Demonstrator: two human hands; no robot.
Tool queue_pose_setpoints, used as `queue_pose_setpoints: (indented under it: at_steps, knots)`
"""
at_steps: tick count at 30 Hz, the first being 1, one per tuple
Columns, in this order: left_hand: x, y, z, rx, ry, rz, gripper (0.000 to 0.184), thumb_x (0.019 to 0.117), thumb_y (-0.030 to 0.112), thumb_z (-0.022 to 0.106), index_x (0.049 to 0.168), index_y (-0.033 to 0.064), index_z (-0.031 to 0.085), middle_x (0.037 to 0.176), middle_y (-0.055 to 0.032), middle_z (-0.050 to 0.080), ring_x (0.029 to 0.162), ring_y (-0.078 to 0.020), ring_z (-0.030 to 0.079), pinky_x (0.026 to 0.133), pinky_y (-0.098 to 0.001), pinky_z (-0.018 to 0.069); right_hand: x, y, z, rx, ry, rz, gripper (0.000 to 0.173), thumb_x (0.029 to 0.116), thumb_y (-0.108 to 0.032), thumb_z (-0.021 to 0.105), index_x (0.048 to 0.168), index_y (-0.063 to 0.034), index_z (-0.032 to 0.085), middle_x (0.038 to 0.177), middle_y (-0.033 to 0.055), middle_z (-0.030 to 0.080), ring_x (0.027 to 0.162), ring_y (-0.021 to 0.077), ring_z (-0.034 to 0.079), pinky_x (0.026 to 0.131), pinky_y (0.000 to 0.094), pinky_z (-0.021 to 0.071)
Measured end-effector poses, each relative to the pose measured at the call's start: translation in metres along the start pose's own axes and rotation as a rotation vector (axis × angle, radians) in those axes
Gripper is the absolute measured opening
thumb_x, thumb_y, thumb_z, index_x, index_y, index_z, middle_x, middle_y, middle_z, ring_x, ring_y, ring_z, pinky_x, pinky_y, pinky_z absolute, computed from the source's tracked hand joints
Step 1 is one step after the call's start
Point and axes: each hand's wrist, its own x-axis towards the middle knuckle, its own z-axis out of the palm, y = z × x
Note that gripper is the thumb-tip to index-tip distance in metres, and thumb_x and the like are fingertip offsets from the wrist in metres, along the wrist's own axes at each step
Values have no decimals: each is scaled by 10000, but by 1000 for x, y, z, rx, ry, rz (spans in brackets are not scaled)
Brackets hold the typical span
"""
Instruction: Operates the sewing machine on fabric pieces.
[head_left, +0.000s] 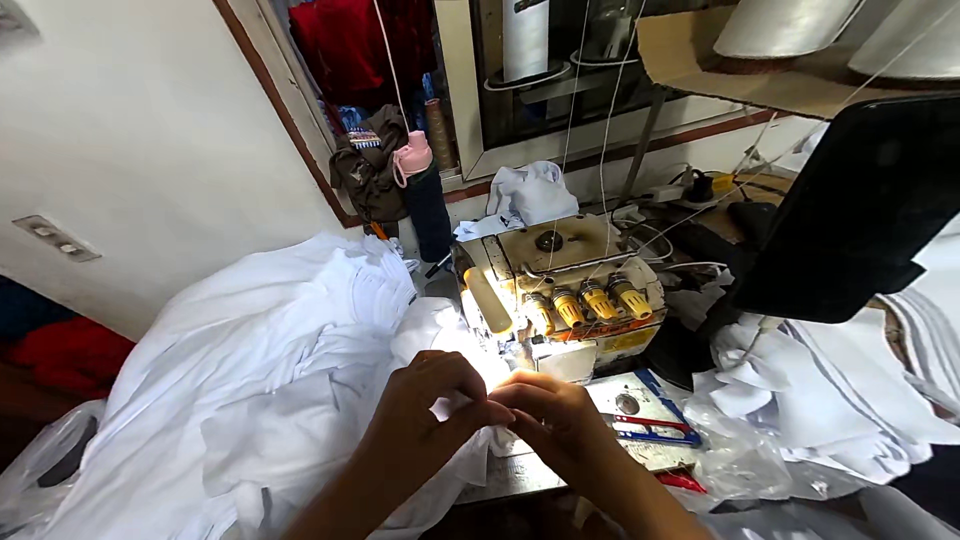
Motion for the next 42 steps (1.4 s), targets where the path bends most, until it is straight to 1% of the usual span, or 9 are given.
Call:
queue_pose_setpoints:
  at_steps: [4, 6, 12, 21, 25, 28, 31, 37, 42]
  knots:
    - [-23, -18, 28, 419, -49, 55, 591, 804, 638, 724, 1089, 126, 649, 959, -18, 687, 994, -183, 662, 1015, -497, 475, -17, -6, 1, -102, 41, -60, 225, 1062, -168, 497, 1036, -68, 697, 865, 69, 665, 738, 70, 635, 692, 155, 533]
    - [-38, -41, 33, 651, -99, 125, 468, 857, 396, 700, 1171, 50, 664, 1025, -141, 702, 1014, -353, 695, 974, -693, 457, -34, -5, 1, -88, 41, -11, 209, 1045, -160, 512, 1025, -67, 699, 878, 64, 672, 724, 63, 639, 676, 165, 548]
    - [-44, -31, 18, 845, -118, 159, 364, 877, 29, 579, 1131, 217, 761, 906, -97, 650, 838, -285, 662, 774, -452, 551, -66, -16, 4, 73, -13, 118, 141, 1015, -90, 594, 1052, -21, 711, 1124, 98, 729, 1032, 72, 696, 901, 187, 565]
    - [-23, -45, 14, 937, -183, 45, 300, 784, -64, 715, 1011, 122, 776, 1061, -160, 700, 930, -343, 699, 761, -496, 588, -53, 27, 28, 20, 183, 133, 149, 981, -143, 648, 992, -32, 747, 939, 47, 746, 843, 30, 703, 801, 178, 589]
    - [-8, -22, -8, 935, -252, 9, 511, 728, 285, 840, 1205, 129, 744, 1003, -163, 643, 858, -346, 660, 687, -493, 550, -34, 38, 27, -30, 200, 168, 173, 963, -129, 640, 953, -19, 773, 860, 44, 740, 718, 21, 680, 706, 164, 581]
    - [-11, 6, -7, 857, -211, 84, 400, 978, 470, 532, 860, 142, 728, 775, -53, 607, 711, -238, 635, 605, -402, 510, -29, 38, 21, -103, 133, 198, 192, 961, -132, 620, 948, -27, 780, 856, 48, 742, 716, 34, 686, 704, 175, 580]
    - [-24, 17, 11, 698, -233, 188, 335, 1048, 278, 490, 819, 125, 681, 770, -42, 614, 713, -216, 622, 632, -352, 501, -34, 28, 15, -218, 57, 69, 202, 1000, -157, 582, 1005, -77, 767, 945, 52, 758, 848, 76, 720, 788, 218, 590]
    - [-34, -15, 23, 713, -183, 215, 308, 992, 457, 561, 1041, 209, 736, 1034, -23, 717, 976, -218, 678, 895, -432, 521, -57, 6, 18, -297, 82, -37, 166, 1036, -177, 586, 1020, -120, 741, 1061, 32, 765, 959, 78, 717, 845, 184, 562]
    - [-37, -37, 25, 777, -174, 227, 280, 912, 88, 582, 1069, 211, 777, 1051, -21, 734, 948, -215, 685, 810, -363, 556, -56, 8, 24, -199, 119, 36, 208, 1045, -159, 559, 1039, -68, 746, 1046, 60, 761, 920, 64, 723, 829, 183, 583]
